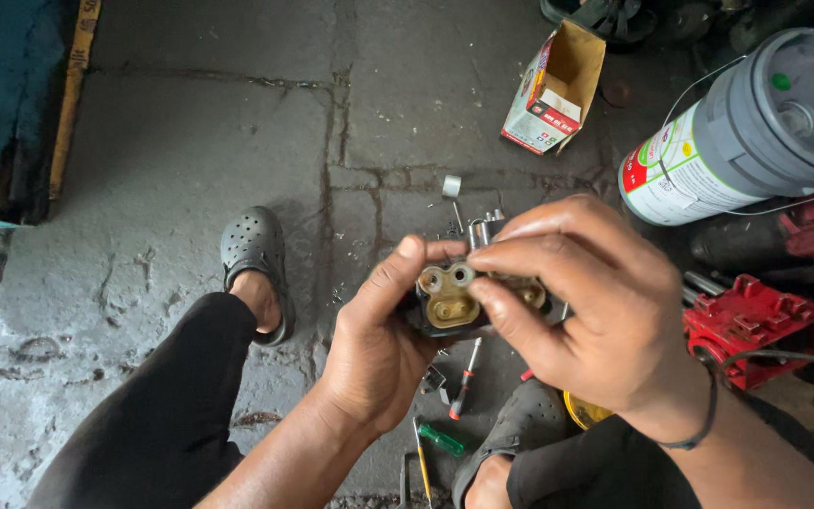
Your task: The person disassembles and reassembles a mechanical component, handling small springs, screws, and internal parts by hand and using a screwdriver.
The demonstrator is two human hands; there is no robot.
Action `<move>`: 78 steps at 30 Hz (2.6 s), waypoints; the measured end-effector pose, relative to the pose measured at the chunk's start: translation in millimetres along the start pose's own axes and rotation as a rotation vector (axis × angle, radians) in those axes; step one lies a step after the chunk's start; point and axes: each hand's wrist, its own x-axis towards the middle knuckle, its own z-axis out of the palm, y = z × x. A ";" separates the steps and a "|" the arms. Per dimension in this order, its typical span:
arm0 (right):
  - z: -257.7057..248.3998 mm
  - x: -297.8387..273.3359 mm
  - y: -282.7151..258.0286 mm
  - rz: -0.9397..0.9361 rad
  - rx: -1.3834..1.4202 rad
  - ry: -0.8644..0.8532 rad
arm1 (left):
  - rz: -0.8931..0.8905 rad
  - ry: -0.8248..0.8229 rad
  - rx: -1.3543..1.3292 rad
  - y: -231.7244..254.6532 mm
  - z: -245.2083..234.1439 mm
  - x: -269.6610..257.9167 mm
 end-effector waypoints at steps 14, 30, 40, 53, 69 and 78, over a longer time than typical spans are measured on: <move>18.5 -0.1 0.5 -0.046 -0.036 -0.067 | 0.057 0.027 0.028 -3.9 -1.4 1.4; 14.6 -0.5 9.6 0.006 -0.004 -0.135 | 0.107 0.096 0.088 -3.4 1.0 3.7; 18.4 -0.2 8.0 -0.010 -0.018 -0.115 | 0.109 0.125 0.105 -4.1 3.0 5.4; 19.0 0.4 6.6 -0.047 -0.057 -0.115 | 0.124 0.128 0.188 -4.0 3.7 2.9; 20.9 -2.1 7.5 -0.032 -0.058 -0.102 | 0.118 0.156 0.275 -1.9 6.1 1.4; 23.0 -0.5 6.0 -0.064 -0.084 -0.109 | 0.128 0.158 0.244 -1.6 5.7 2.8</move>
